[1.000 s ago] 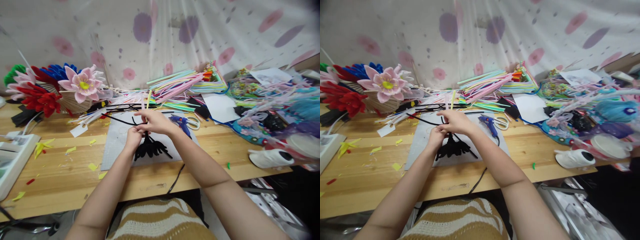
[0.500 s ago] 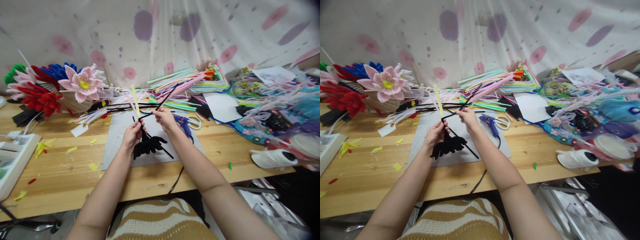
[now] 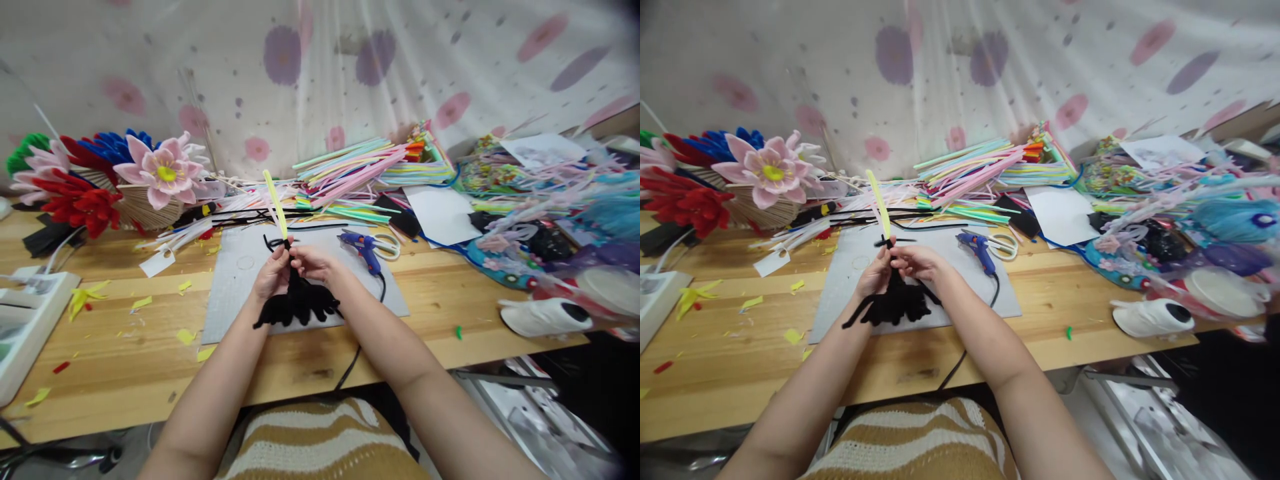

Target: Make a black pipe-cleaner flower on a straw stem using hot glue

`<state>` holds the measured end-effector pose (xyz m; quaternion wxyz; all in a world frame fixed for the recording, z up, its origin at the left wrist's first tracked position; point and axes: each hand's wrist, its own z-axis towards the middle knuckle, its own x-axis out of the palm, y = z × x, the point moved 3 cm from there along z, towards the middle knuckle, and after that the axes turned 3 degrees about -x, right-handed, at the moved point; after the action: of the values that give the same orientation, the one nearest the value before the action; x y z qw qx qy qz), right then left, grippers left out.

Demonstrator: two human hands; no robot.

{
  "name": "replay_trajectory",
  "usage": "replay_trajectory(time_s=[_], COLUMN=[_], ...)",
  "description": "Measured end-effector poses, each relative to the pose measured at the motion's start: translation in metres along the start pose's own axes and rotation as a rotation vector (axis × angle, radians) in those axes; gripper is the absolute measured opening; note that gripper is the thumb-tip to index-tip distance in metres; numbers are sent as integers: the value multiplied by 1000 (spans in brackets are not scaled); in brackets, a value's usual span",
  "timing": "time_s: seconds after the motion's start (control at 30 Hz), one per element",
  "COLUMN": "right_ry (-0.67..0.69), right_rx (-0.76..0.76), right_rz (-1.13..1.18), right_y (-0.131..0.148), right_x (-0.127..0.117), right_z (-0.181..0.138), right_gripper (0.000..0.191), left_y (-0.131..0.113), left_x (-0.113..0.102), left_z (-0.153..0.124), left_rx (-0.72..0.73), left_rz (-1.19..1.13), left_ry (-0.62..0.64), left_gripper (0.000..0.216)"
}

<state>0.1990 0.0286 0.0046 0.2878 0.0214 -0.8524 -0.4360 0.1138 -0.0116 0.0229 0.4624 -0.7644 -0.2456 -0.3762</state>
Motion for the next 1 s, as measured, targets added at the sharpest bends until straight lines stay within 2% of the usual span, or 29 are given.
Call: replay_trajectory(time_s=[0.07,0.13,0.2,0.23,0.27,0.33,0.4,0.47,0.57,0.63,0.7,0.77,0.87,1.0], right_ry=[-133,-271,-292,-237,-165,-77,-66,-55,-80,-177,-278,-341,-330,-210], right_rx=[-186,-466,-725,-794,-813,-759,-675,-667,-797,-862,-857,-783,-568,-218], right_rz=[-160,-348,-586,-745,-930,-1296,-1565,-1673,-1541,-1298,-987,-660,-224,156], right_y=[14,34,54,61,65,69,70,71,74,78,78,72,51,13], right_x=[-9,-12,-3,7,18,39,55,64,59,42,20,-2,-20,-14], right_z=[-9,-23,-38,-44,-47,-50,-49,-48,-49,-49,-46,-41,-29,-15], right_gripper=[10,15,19,22,26,33,23,11,16,19,21,22,17,10], left_y=[-2,-4,-4,-3,-2,-1,-1,-2,-5,-8,-11,-13,-10,0], left_x=[-3,-7,-12,-14,-15,-15,-14,-13,-16,-19,-20,-17,-7,3], left_z=[2,4,7,9,10,12,13,13,12,10,8,7,5,2], left_rx=[48,111,168,194,221,274,318,333,292,252,222,192,134,57], left_rz=[122,247,358,408,457,562,648,684,611,513,412,311,163,-16], left_ry=[-87,-145,-191,-212,-238,-286,-321,-339,-330,-306,-271,-206,-74,36], left_gripper=[29,30,34,34,33,26,19,17,18,24,25,22,17,9])
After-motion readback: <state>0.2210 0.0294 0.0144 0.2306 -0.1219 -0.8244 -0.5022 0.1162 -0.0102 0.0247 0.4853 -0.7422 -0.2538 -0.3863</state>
